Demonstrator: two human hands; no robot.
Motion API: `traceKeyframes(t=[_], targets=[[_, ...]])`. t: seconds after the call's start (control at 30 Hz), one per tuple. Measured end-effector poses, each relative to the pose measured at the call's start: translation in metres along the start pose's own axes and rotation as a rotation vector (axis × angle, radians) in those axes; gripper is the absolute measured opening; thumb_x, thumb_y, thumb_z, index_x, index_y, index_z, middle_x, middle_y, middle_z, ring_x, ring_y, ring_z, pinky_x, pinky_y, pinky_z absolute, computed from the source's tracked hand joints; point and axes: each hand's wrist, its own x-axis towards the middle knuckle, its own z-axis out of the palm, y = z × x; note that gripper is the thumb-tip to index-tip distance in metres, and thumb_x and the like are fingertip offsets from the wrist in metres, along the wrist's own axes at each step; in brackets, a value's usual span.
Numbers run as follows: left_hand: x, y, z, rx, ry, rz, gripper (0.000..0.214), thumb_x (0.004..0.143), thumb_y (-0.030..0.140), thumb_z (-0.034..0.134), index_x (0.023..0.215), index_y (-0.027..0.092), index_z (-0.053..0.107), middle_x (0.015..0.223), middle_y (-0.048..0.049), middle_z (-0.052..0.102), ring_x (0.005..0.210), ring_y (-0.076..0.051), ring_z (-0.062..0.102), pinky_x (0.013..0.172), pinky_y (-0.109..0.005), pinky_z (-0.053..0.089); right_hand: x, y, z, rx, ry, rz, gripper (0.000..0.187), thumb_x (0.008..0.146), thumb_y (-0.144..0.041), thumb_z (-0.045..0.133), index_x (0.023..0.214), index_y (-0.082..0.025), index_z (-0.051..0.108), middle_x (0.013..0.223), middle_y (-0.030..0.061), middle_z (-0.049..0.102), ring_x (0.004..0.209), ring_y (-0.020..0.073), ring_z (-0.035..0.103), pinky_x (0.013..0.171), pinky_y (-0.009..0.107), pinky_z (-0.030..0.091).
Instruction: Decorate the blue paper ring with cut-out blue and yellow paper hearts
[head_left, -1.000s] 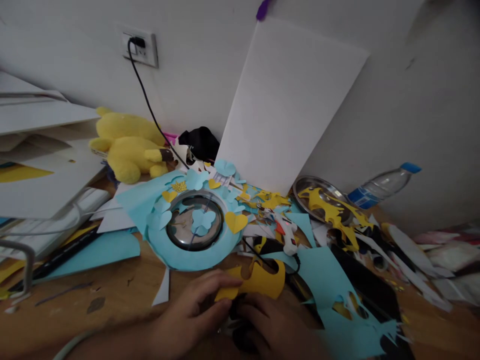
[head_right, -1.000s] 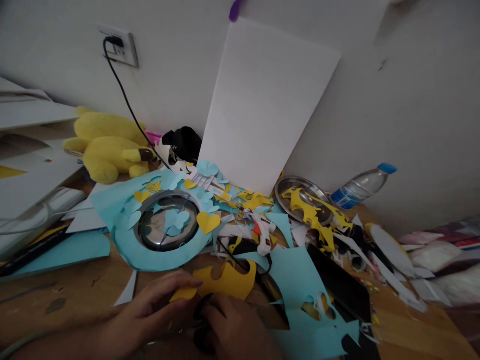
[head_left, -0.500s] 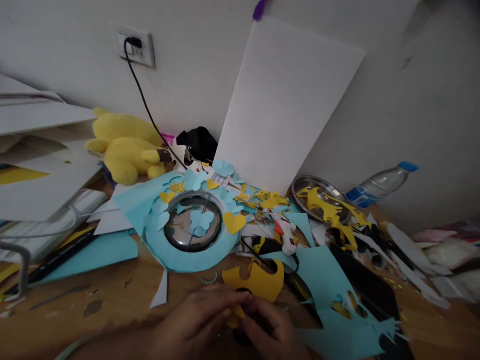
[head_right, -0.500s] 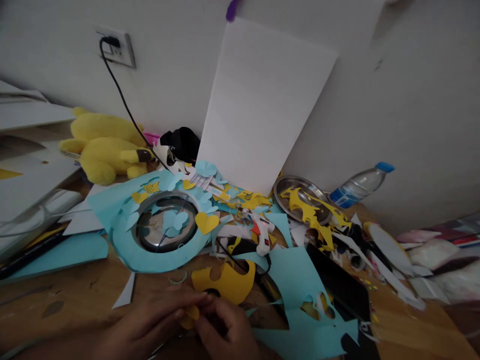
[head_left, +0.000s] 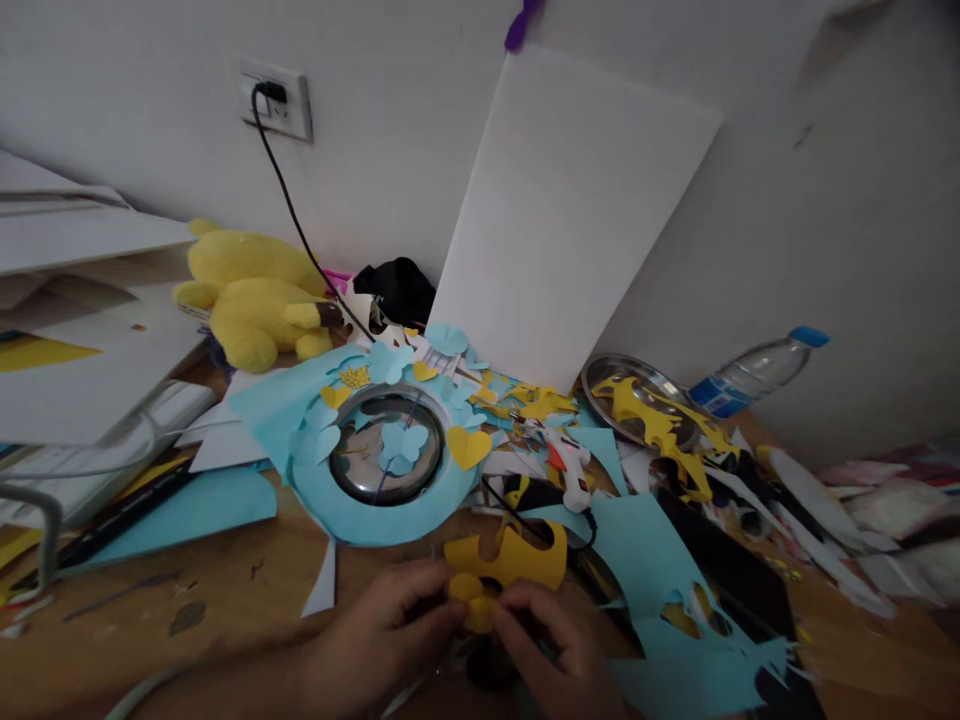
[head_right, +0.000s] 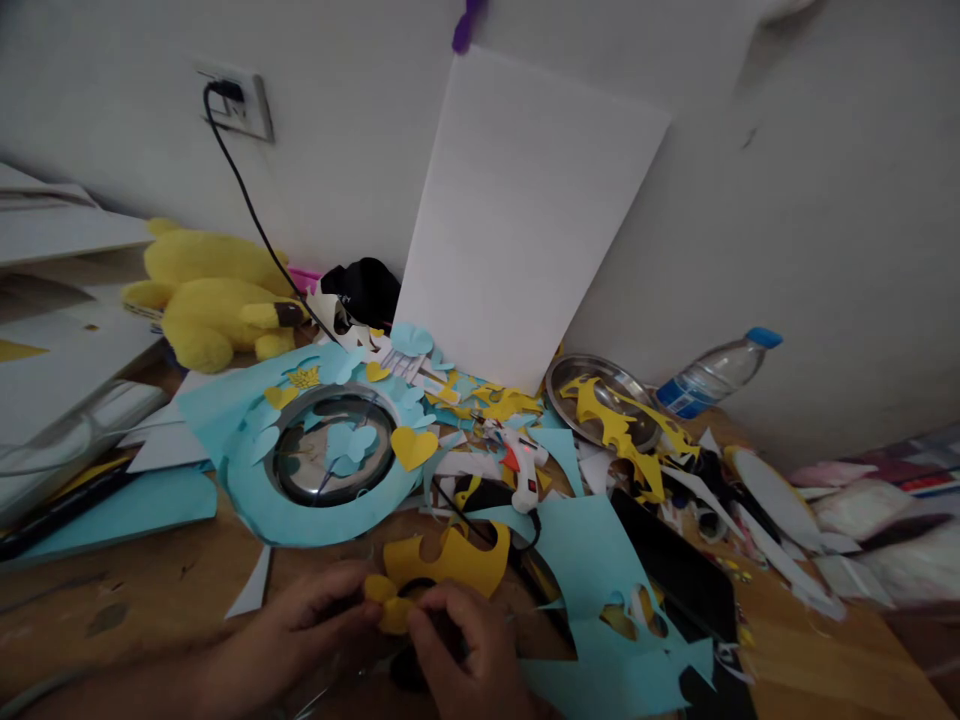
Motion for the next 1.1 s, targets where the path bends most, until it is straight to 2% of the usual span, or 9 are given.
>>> traceKeyframes(t=[0.1, 0.27, 0.37, 0.43, 0.57, 0.73, 0.9, 1.0, 1.1], targets=[[-0.002, 0.005, -0.004, 0.081, 0.011, 0.013, 0.024, 0.085, 0.028, 0.043, 0.072, 0.014, 0.058, 0.071, -0.0027, 0.057, 0.068, -0.015, 0.053, 0.061, -0.023, 0.041, 0.011, -0.002, -0.016, -0.083, 0.037, -0.058, 0.025, 0.082, -0.037, 0.046, 0.071, -0.019, 0.059, 0.065, 0.0023, 0.061, 0.061, 0.0156, 0.056, 0.057, 0.023, 0.045], [-0.007, 0.005, -0.009, 0.231, 0.036, 0.281, 0.022, 0.087, 0.021, 0.041, 0.079, 0.017, 0.061, 0.076, -0.0048, 0.063, 0.076, -0.017, 0.055, 0.068, -0.025, 0.041, 0.055, 0.011, -0.069, -0.260, 0.371, 0.130, 0.034, 0.078, -0.049, 0.046, 0.076, -0.018, 0.060, 0.072, 0.0050, 0.062, 0.067, 0.0193, 0.055, 0.060, 0.027, 0.041], [-0.009, 0.001, -0.010, 0.321, 0.079, 0.489, 0.021, 0.084, 0.011, 0.041, 0.090, 0.020, 0.059, 0.083, -0.0046, 0.068, 0.080, -0.017, 0.055, 0.073, -0.027, 0.039, 0.084, 0.025, -0.094, -0.273, 0.390, 0.234, 0.040, 0.081, -0.050, 0.034, 0.070, -0.018, 0.056, 0.064, 0.0044, 0.058, 0.057, 0.0177, 0.052, 0.052, 0.027, 0.038], [-0.010, -0.001, -0.011, 0.484, 0.144, 0.571, 0.027, 0.080, 0.007, 0.043, 0.098, 0.023, 0.057, 0.092, -0.0022, 0.069, 0.091, -0.019, 0.054, 0.082, -0.031, 0.032, 0.099, 0.031, -0.102, -0.326, 0.344, 0.268, 0.041, 0.078, -0.053, 0.040, 0.061, -0.019, 0.056, 0.060, 0.0041, 0.057, 0.058, 0.0192, 0.052, 0.054, 0.028, 0.036], [-0.009, -0.006, -0.010, 0.755, 0.167, 0.508, 0.031, 0.077, 0.008, 0.052, 0.099, 0.030, 0.056, 0.104, 0.0054, 0.067, 0.113, -0.022, 0.046, 0.096, -0.035, 0.011, 0.112, 0.037, -0.099, -0.382, 0.175, 0.321, 0.046, 0.066, -0.061, 0.055, 0.044, -0.020, 0.055, 0.046, 0.0029, 0.053, 0.051, 0.0199, 0.048, 0.052, 0.029, 0.031], [-0.005, -0.014, -0.007, 0.758, 0.210, 0.398, 0.027, 0.076, 0.011, 0.055, 0.095, 0.030, 0.059, 0.105, 0.0055, 0.066, 0.116, -0.021, 0.044, 0.099, -0.034, 0.008, 0.116, 0.043, -0.093, -0.282, 0.141, 0.327, 0.044, 0.065, -0.057, 0.057, 0.040, -0.021, 0.052, 0.040, 0.0003, 0.048, 0.048, 0.0200, 0.047, 0.049, 0.029, 0.029], [-0.002, -0.011, -0.009, 0.786, 0.174, 0.390, 0.028, 0.075, 0.008, 0.055, 0.094, 0.028, 0.060, 0.104, 0.0052, 0.067, 0.114, -0.022, 0.045, 0.095, -0.034, 0.013, 0.114, 0.040, -0.090, 0.058, 0.207, 0.255, 0.044, 0.071, -0.060, 0.048, 0.064, -0.018, 0.060, 0.057, 0.0035, 0.060, 0.062, 0.0225, 0.058, 0.061, 0.033, 0.043], [-0.002, -0.009, -0.011, 0.793, 0.158, 0.391, 0.027, 0.074, 0.009, 0.058, 0.094, 0.027, 0.060, 0.103, 0.0054, 0.066, 0.115, -0.022, 0.044, 0.094, -0.034, 0.015, 0.107, 0.029, -0.084, 0.251, 0.274, 0.142, 0.042, 0.073, -0.058, 0.048, 0.085, -0.018, 0.054, 0.071, 0.0033, 0.061, 0.067, 0.0195, 0.058, 0.066, 0.032, 0.046], [-0.003, -0.008, -0.011, 0.804, 0.151, 0.401, 0.026, 0.075, 0.009, 0.057, 0.094, 0.026, 0.059, 0.103, 0.0044, 0.066, 0.114, -0.023, 0.045, 0.093, -0.034, 0.017, 0.098, 0.014, -0.078, 0.330, 0.296, 0.034, 0.034, 0.072, -0.052, 0.055, 0.085, -0.021, 0.049, 0.064, -0.0023, 0.055, 0.061, 0.0152, 0.053, 0.063, 0.028, 0.044]])
